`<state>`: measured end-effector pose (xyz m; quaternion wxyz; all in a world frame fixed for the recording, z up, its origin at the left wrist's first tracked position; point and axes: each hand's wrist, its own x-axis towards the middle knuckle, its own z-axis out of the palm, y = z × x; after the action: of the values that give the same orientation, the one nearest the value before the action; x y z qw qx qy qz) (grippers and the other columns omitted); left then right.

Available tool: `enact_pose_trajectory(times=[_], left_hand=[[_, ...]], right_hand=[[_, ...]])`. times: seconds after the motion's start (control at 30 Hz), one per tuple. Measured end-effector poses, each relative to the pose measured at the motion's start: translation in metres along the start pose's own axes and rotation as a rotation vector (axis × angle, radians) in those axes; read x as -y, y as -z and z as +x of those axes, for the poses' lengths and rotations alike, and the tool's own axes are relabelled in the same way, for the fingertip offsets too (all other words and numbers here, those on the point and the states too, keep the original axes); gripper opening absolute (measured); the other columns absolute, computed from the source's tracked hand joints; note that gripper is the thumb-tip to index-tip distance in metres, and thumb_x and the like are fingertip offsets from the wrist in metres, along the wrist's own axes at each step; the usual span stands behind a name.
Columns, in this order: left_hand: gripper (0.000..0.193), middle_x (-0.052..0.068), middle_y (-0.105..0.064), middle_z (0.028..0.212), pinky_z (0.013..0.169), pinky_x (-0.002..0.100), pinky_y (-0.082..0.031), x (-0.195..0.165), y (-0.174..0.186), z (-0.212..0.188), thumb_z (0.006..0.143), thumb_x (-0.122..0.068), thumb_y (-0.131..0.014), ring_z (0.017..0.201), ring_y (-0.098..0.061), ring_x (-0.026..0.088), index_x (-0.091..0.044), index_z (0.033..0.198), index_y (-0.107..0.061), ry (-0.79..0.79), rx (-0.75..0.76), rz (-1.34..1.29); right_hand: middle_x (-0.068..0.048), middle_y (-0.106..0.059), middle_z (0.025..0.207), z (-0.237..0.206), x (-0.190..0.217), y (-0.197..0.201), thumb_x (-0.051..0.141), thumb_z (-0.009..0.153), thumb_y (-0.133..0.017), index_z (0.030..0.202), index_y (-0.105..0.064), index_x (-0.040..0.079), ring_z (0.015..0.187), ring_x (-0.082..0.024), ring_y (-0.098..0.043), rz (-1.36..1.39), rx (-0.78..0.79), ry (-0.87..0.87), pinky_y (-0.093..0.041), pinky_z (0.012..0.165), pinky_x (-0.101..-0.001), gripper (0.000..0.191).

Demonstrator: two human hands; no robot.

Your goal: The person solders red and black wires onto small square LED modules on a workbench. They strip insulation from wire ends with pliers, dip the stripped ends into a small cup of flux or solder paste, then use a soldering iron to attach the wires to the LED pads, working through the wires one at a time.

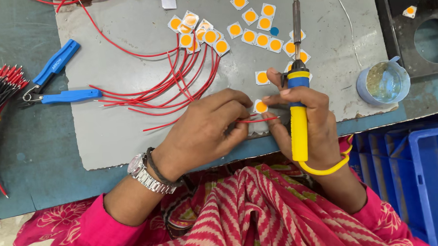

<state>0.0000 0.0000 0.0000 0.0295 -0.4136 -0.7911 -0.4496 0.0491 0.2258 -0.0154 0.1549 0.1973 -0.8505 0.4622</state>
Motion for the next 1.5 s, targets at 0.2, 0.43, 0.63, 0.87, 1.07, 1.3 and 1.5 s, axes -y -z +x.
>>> enact_pose_trajectory(times=[0.2,0.43,0.63,0.87,1.07,1.3,1.5], left_hand=[[0.019,0.003,-0.072,0.108,0.057,0.039,-0.052,-0.004,-0.004,0.002,0.089,-0.015,-0.075,0.070,-0.068,0.025,-0.008,0.099,-0.061,-0.053,0.037,0.239],[0.026,0.003,-0.073,0.115,0.052,0.040,-0.049,-0.005,-0.006,0.003,0.083,-0.021,-0.076,0.064,-0.067,0.025,-0.008,0.098,-0.059,-0.062,0.110,0.299],[0.026,0.004,-0.072,0.109,0.055,0.040,-0.050,-0.004,-0.005,0.005,0.088,-0.020,-0.075,0.068,-0.068,0.026,-0.007,0.104,-0.061,-0.021,0.127,0.282],[0.023,0.003,-0.072,0.116,0.056,0.039,-0.050,-0.002,-0.004,0.003,0.088,-0.017,-0.072,0.071,-0.069,0.025,-0.005,0.105,-0.062,-0.046,0.110,0.256],[0.021,0.002,-0.072,0.118,0.055,0.038,-0.050,-0.001,-0.003,0.004,0.087,-0.017,-0.072,0.070,-0.068,0.024,-0.005,0.102,-0.063,-0.057,0.118,0.275],[0.026,0.002,-0.071,0.112,0.053,0.039,-0.048,-0.002,-0.003,0.003,0.087,-0.021,-0.073,0.069,-0.067,0.025,-0.005,0.107,-0.065,-0.069,0.109,0.309],[0.023,0.001,-0.072,0.115,0.052,0.038,-0.048,-0.003,-0.003,0.003,0.088,-0.019,-0.072,0.067,-0.067,0.023,-0.005,0.104,-0.065,-0.064,0.120,0.322]], right_hand=[[-0.033,-0.055,0.148,-0.002,0.004,0.002,-0.010,0.095,-0.072,0.126,-0.030,0.006,0.119,-0.027,-0.074,0.037,-0.018,-0.011,-0.060,0.097,-0.0304,0.055],[-0.029,-0.063,0.135,0.002,0.008,0.006,-0.010,0.093,-0.074,0.126,-0.029,0.006,0.132,-0.033,-0.066,-0.008,0.011,0.029,-0.057,0.103,-0.0325,0.057],[-0.034,-0.061,0.136,0.000,0.012,0.014,-0.010,0.096,-0.067,0.126,-0.033,0.004,0.126,-0.035,-0.069,0.110,-0.030,-0.012,-0.058,0.104,-0.0376,0.047],[-0.022,-0.070,0.114,-0.031,-0.009,0.052,0.012,0.109,-0.065,0.135,-0.050,-0.005,0.092,-0.030,-0.077,0.146,-0.259,0.040,-0.063,0.078,-0.0356,0.035],[-0.024,-0.059,0.109,-0.067,-0.044,0.079,0.032,0.110,-0.059,0.126,-0.052,-0.009,0.075,-0.026,-0.066,0.161,-0.612,0.067,-0.059,0.064,-0.0295,0.045],[-0.023,-0.060,0.097,-0.081,-0.038,0.088,0.019,0.100,-0.062,0.111,-0.054,-0.010,0.068,-0.022,-0.058,0.322,-0.553,-0.015,-0.051,0.064,-0.0282,0.032],[-0.021,-0.061,0.090,-0.064,-0.014,0.086,0.009,0.093,-0.066,0.100,-0.056,-0.010,0.064,-0.019,-0.053,0.291,-0.437,-0.040,-0.047,0.065,-0.0267,0.023]])
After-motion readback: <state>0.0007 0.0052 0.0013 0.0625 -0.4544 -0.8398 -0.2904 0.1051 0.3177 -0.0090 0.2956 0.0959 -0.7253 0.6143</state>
